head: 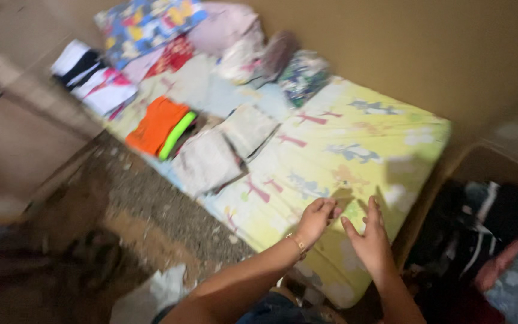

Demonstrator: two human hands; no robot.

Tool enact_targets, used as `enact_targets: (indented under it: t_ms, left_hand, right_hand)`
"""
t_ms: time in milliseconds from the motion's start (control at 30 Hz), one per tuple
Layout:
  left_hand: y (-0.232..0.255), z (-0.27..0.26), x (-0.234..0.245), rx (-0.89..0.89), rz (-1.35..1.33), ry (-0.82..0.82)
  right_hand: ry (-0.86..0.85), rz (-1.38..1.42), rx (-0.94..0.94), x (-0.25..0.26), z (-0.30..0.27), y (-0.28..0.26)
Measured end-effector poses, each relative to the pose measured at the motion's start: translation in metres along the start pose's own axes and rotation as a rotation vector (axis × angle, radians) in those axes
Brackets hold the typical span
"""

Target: The person picks up several pieces of folded clothing and bedding from a bed and places them one by one into a cardboard box.

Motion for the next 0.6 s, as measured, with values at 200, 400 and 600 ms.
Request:
enact_targets:
  t_ms: [200,400,600]
  left_hand:
    - [0.024,-0.051,0.037,0.057,-0.045,0.187]
    - [0.012,-0.078,0.11,0.013,-0.106,0.345]
    - [0.01,-0.093,0.19,0.006,-0.234,0.534]
  right_hand:
    - [-0.184,-0.037,0.072,-0.041,0.0,-0.016]
    - [-0.306,-0.075,0.093,-0.09,0.006,-0.053]
    - [-0.372,0.006,0.215,-0.145,0.018,-0.096]
Point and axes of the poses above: each hand's wrist, its own z-axis towards the middle knuckle, its own x-axis out of the back of the hand, y = z × x, the point moved 9 cm from there along z, towards the middle knuckle, and after that the axes turned 1 degree about y, right-handed, at the moved point
